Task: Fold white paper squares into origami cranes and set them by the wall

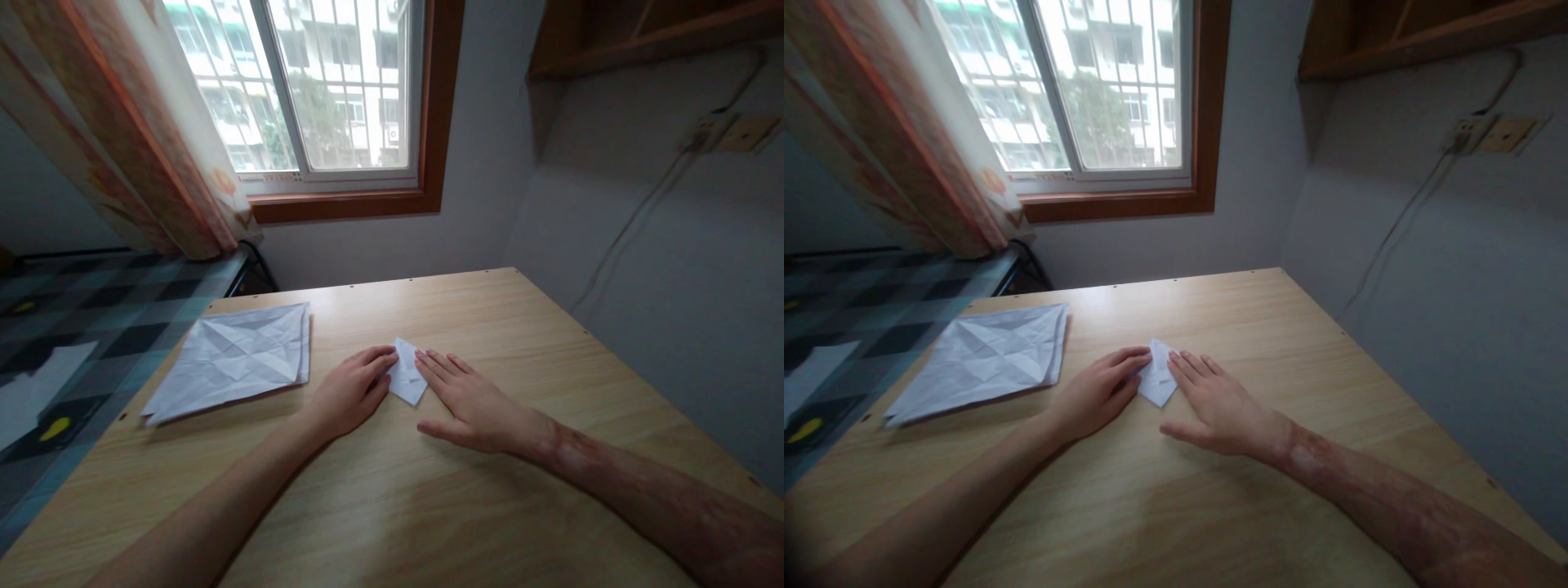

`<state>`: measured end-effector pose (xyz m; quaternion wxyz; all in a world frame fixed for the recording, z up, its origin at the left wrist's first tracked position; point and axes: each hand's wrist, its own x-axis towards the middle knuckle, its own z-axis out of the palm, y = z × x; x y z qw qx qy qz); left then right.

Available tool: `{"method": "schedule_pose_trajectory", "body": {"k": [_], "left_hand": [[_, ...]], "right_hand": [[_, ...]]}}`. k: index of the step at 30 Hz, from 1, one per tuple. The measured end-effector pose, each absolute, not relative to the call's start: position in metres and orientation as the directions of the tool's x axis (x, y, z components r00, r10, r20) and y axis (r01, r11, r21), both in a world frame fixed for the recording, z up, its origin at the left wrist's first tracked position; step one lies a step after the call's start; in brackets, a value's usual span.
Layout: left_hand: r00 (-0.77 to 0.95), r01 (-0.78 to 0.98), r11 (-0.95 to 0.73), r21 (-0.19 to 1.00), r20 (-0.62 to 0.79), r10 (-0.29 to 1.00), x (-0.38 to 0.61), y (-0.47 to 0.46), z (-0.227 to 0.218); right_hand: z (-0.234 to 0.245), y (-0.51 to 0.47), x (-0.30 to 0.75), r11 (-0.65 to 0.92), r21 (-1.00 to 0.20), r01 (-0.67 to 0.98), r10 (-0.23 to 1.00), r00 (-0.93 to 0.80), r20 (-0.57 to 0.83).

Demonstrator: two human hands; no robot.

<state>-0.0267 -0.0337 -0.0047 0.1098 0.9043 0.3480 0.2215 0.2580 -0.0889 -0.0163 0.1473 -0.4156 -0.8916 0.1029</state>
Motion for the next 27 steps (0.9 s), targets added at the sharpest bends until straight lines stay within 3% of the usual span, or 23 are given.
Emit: {"method": "schedule_pose_trajectory", "body": {"k": [6,10,22,27], "left_hand": [[0.499,0.739,-0.616,0.273,0.393,0.772,-0.026,-0.037,-0.002],[0.472,0.754,-0.603,0.26,0.425,0.773,-0.026,-0.036,-0.004],[0.583,0.479,-0.754,0.45,0.48,0.656,-0.028,-0.044,-0.001],[0.715,0.428,-0.795,0.43,0.376,0.589,-0.025,-0.045,0.003]], "right_hand": [[-0.017,-0.095,0.255,0.604,-0.296,0.74,0.795,-0.584,0.161],[-0.018,-0.095,0.253,0.591,-0.303,0.747,0.805,-0.569,0.169],[-0.018,-0.094,0.252,0.585,-0.296,0.755,0.809,-0.566,0.156],[-0.017,-0.096,0.252,0.588,-0.306,0.749,0.808,-0.566,0.165]]}}
